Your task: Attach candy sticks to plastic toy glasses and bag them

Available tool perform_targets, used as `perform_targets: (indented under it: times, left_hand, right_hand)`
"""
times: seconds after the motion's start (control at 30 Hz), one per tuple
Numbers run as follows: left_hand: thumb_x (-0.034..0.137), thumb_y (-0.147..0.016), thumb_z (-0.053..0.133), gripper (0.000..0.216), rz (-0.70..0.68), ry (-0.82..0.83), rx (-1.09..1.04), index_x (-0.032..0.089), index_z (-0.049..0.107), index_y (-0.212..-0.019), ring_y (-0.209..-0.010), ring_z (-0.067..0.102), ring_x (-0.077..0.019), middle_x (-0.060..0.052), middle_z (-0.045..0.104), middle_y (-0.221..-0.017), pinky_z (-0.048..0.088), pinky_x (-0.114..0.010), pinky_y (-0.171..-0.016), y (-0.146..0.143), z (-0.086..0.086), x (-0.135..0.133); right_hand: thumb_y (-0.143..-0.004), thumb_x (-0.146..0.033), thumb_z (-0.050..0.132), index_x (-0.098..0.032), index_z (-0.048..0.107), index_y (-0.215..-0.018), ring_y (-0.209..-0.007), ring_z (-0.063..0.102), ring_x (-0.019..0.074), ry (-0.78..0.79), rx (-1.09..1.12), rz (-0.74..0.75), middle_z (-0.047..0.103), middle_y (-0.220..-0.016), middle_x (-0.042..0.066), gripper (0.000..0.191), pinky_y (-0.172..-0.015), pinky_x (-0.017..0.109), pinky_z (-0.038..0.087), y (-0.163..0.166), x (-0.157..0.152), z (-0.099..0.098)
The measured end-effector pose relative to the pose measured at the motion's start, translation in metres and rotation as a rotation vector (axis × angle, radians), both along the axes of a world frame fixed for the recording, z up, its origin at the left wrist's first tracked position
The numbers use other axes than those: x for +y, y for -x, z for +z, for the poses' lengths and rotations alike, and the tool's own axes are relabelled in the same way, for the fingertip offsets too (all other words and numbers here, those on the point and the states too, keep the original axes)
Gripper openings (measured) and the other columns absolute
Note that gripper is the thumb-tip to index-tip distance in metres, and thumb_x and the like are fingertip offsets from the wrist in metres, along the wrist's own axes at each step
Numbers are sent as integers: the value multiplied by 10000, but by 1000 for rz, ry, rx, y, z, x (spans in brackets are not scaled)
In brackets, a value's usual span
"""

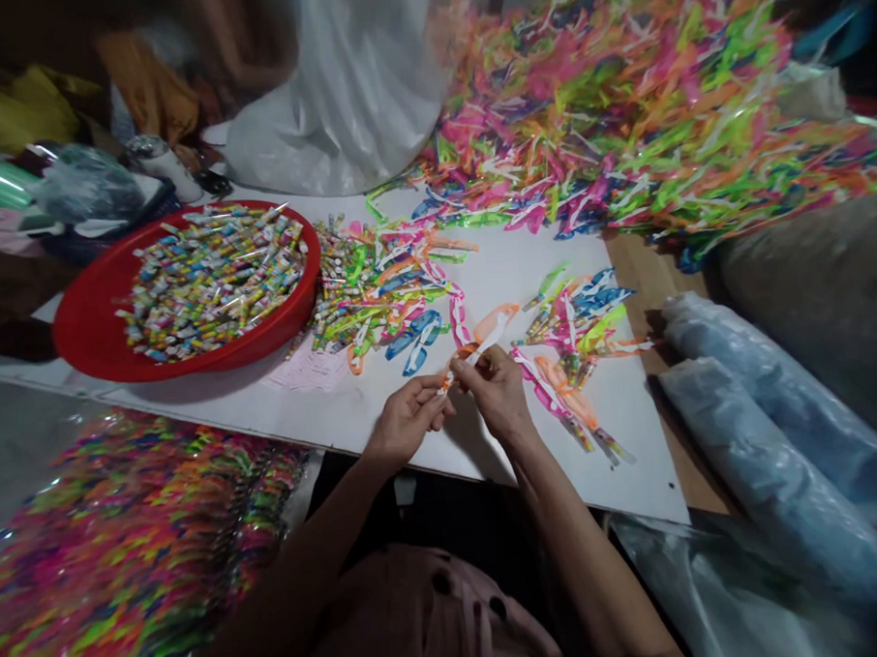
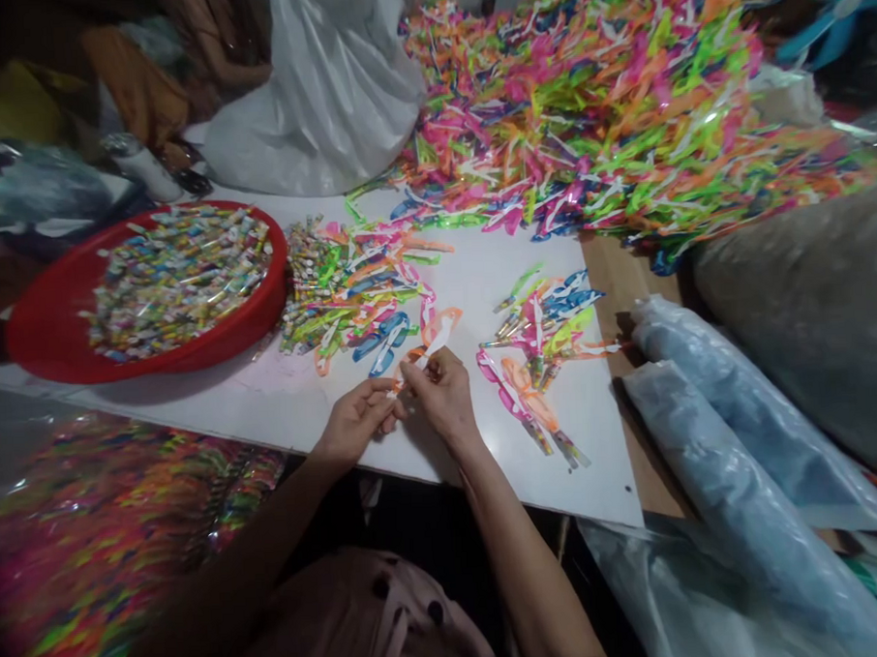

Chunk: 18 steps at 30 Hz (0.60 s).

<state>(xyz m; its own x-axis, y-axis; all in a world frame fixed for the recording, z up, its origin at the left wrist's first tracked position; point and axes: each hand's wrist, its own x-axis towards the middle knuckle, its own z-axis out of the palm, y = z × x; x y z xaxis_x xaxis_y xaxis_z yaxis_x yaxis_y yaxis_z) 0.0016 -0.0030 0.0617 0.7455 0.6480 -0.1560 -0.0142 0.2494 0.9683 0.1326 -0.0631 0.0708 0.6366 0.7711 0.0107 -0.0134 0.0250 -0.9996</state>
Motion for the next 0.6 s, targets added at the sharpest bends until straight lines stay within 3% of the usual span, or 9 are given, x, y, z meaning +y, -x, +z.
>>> perform_targets:
  times: [0.2,0.33,0.5,0.6]
  left_hand:
    - [441,-747,670,351,-36,-4,103,154,572,-924,-521,463,-78,-8,623,-701,353,-217,-511,11,-10,-3]
    - [453,-750,663,334,27,26,59,160,556,-869,-537,478,-87,-10,613,-696,364,-222,-526,13,-20,-6]
    - [421,-765,665,290,27,-7,110,156,581,-848,-674,561,-128,-38,642,-750,420,-243,-621,15,-37,-22]
    - [381,-780,656,274,-65,-37,189,161,613,-938,-722,594,-142,-46,664,-819,452,-249,-635,12,-38,-18]
  right_hand:
    - [-735,-487,687,-183,580,-777,-473,470,115,156,62,-23,515,-525,-63,325,-476,237,338,11,-7,-9]
    - [-705,-538,695,-215,463,-629,-467,465,122,194,5,-101,489,-484,-60,405,-478,244,350,22,-11,-20]
    - [-664,-619,693,-236,379,-588,-427,441,121,241,162,-123,465,-450,-61,500,-434,247,337,41,-17,-40]
    - [-612,-664,692,-241,392,-559,-417,463,138,312,84,-115,489,-444,-29,522,-423,270,356,17,-22,-33]
